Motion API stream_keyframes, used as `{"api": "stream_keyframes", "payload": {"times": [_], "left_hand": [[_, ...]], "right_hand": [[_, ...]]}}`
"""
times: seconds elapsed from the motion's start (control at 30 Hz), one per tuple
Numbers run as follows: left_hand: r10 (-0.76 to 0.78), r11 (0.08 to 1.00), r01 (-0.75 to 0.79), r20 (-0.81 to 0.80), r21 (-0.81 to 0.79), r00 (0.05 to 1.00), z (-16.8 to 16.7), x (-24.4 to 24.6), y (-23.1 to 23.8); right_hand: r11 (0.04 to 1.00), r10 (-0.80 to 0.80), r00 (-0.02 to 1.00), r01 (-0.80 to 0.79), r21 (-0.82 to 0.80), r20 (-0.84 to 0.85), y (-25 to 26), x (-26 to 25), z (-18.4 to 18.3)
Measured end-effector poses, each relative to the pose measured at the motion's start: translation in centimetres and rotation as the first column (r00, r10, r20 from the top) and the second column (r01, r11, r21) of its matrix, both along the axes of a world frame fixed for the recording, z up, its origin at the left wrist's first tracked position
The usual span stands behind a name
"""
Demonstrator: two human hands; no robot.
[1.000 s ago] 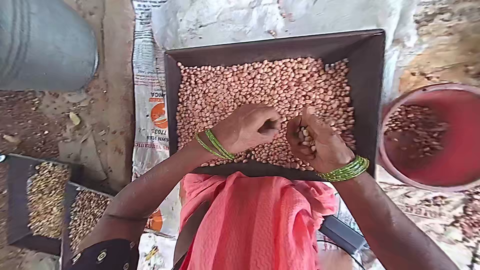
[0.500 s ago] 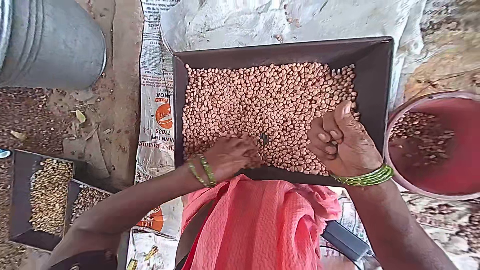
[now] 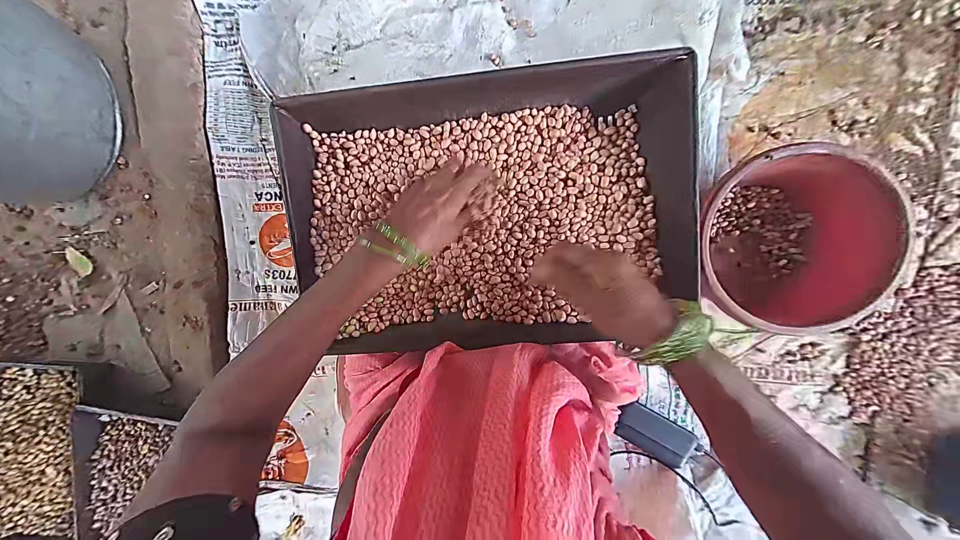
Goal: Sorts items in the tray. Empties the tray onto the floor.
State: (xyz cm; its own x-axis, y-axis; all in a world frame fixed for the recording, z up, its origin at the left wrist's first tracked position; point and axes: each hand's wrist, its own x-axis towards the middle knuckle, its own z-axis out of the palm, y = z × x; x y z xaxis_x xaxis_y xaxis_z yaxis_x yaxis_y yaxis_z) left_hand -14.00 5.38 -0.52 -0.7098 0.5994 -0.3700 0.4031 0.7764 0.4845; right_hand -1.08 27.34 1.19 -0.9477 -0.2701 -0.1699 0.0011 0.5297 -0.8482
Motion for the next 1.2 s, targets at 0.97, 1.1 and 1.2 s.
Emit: {"api": "stream_keyframes", "payload": {"times": [0.97,1.1,1.2], "left_hand": [[0.063,0.822,0.028,-0.140,0.569,0.988,-0.8,4.9,1.0],[0.312,0.857,-0.119,-0.321,0.501,0.894,1.4,2.3,-11.7],[0.549,0.716,-0.411,-0.092,0.564,0.831,0.1,3.9,-18.1]], "right_hand": [[0.400,-0.849,0.430,0.903,-0.160,0.306,22.4,0.2,2.0],[0.430,-0.850,0.393,0.902,0.033,0.350,25.0,-0.5,-1.8],[0.387,-0.864,0.354,0.922,0.024,0.359,25.1,-1.1,-3.8]]}}
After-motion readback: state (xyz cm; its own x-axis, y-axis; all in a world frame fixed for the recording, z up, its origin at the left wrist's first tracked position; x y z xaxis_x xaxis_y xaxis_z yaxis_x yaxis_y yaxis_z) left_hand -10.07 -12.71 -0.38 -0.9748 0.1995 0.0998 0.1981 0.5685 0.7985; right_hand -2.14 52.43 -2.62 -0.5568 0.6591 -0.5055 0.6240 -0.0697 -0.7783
